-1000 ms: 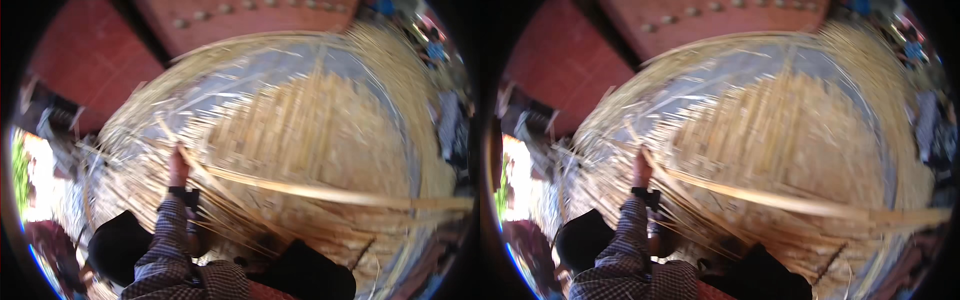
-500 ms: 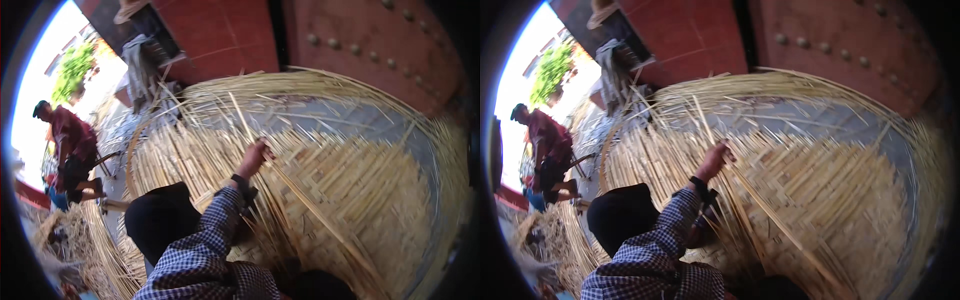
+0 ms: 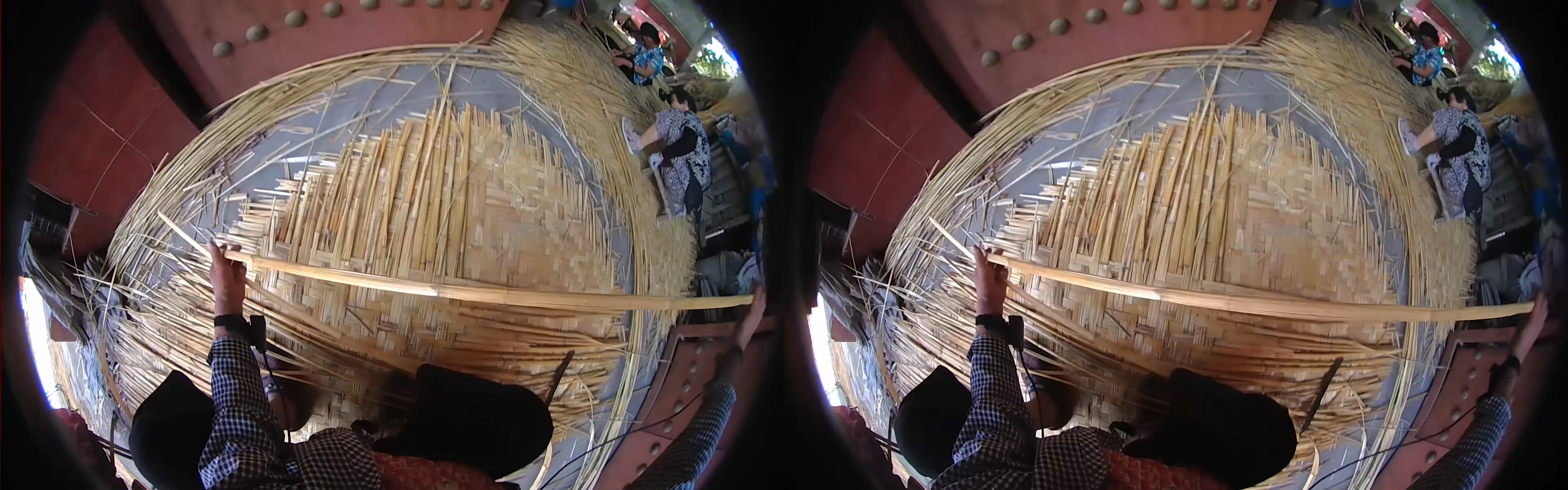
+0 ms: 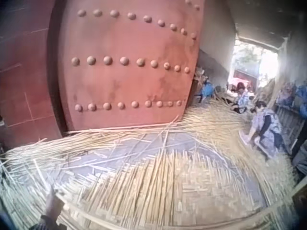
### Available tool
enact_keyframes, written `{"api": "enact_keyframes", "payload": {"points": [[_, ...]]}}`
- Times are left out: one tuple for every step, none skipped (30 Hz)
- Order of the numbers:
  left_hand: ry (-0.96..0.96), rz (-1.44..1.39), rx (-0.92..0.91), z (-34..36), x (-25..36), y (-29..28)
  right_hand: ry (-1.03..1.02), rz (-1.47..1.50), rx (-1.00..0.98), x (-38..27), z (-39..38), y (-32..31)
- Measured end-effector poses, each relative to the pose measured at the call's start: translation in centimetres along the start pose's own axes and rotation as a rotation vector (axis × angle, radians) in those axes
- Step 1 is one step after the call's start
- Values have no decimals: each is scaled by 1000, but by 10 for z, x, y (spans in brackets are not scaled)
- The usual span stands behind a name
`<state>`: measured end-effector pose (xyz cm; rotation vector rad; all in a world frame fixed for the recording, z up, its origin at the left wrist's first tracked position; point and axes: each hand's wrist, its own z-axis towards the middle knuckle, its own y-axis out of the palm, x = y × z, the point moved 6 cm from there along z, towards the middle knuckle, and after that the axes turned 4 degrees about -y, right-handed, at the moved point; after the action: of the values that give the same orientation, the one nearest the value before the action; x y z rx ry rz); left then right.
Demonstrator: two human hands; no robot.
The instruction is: The recorder is weaving bamboo strips to create a large flat mat.
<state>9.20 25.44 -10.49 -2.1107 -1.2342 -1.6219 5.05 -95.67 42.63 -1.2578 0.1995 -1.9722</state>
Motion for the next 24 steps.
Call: {"api": "enact_keyframes", "payload": {"points": [[-34,77,85,5,-8,-12,-126,-84,59,-44,-11,7],[-88,279,299,6,-18,-31,19,-165,-353,-81,-30,40],[-145,496,511,2,-24,-48,74,-180,-641,-135,-53,64],[-81,739,639,-3,-22,-55,-86,-372,-991,-203,-72,88],[-78,999,818,-12,-20,-59,-75,60,-991,-278,-89,81],[164,1050,785,-18,-17,-44,-94,283,-982,-357,-86,77],[311,1068,770,-28,-17,-28,-31,629,-878,-438,-77,63],[253,829,444,-29,-33,-6,-135,894,-726,-516,-65,33],[100,568,133,-35,-51,23,-129,1117,-646,-592,-50,7],[-74,534,-121,-49,-67,55,-278,1265,-556,-659,-37,-30],[-199,441,-431,-70,-81,94,-400,1303,-568,-719,-30,-63],[-358,601,-594,-90,-96,120,-497,1443,-539,-767,-26,-100],[-453,665,-851,-115,-106,147,-622,1393,-515,-805,-25,-131],[-530,787,-963,-135,-114,162,-668,1349,-446,-831,-23,-156],[-612,893,-1091,-153,-121,172,-738,1353,-311,-847,-21,-179],[-629,1008,-1196,-167,-128,180,-684,1358,-317,-857,-18,-184],[-651,1151,-1292,-177,-136,183,-767,1319,-411,-870,-21,-184],[-716,1211,-1317,-181,-144,183,-864,1261,-521,-878,-26,-179],[-730,1229,-1330,-177,-150,184,-828,1285,-519,-878,-23,-171],[-576,1226,-1243,-163,-154,191,-737,1312,-483,-872,-16,-158],[-430,1245,-1169,-149,-157,195,-672,1320,-472,-865,-10,-143],[-291,1218,-1000,-124,-159,202,-519,1392,-388,-852,1,-128],[-183,1252,-841,-100,-162,206,-387,1458,-333,-839,7,-115],[85,1190,-848,-84,-160,222,-212,1408,-272,-822,14,-99]]}}
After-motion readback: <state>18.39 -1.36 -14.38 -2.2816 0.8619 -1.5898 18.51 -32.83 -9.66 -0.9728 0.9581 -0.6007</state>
